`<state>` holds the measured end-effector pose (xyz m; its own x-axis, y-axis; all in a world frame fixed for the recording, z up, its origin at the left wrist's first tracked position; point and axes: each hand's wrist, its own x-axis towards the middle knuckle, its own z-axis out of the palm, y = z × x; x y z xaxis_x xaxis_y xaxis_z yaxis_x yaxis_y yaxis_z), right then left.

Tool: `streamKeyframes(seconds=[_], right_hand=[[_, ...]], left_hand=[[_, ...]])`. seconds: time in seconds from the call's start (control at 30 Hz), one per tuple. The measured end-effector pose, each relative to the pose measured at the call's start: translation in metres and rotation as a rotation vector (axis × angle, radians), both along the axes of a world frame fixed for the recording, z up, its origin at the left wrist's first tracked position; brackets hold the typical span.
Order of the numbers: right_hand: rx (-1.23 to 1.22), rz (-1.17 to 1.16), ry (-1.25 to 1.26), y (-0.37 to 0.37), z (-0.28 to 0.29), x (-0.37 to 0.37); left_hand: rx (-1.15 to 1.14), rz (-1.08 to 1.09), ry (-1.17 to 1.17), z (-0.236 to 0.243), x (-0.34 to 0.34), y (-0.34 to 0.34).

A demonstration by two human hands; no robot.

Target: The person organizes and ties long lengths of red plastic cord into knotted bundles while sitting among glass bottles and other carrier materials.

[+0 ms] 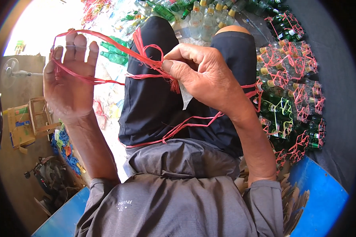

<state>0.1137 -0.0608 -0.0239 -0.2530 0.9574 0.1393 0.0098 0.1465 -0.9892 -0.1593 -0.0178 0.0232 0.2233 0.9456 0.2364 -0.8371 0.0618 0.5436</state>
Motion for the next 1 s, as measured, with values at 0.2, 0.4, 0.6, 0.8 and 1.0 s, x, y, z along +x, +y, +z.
streamKeyframes(seconds=[0.2,0.4,0.6,0.8,1.0], right_hand=[[-0.120,-0.034,0.000,-0.003,-0.002,0.003],[-0.225,-0.048,0.071,-0.005,-0.006,0.007],[-0.252,-0.059,0.120,-0.007,-0.012,0.010],[-0.320,-0.061,0.173,-0.007,-0.015,0.016],[-0.367,-0.013,0.177,-0.008,-0.013,0.017]], left_hand=[[-0.089,0.112,-0.044,-0.005,0.022,-0.010],[-0.141,0.050,-0.049,-0.011,0.023,-0.017],[-0.119,-0.001,-0.072,-0.020,0.020,-0.018],[-0.114,-0.043,-0.141,-0.031,0.020,-0.018],[-0.141,-0.031,-0.155,-0.032,0.020,-0.019]])
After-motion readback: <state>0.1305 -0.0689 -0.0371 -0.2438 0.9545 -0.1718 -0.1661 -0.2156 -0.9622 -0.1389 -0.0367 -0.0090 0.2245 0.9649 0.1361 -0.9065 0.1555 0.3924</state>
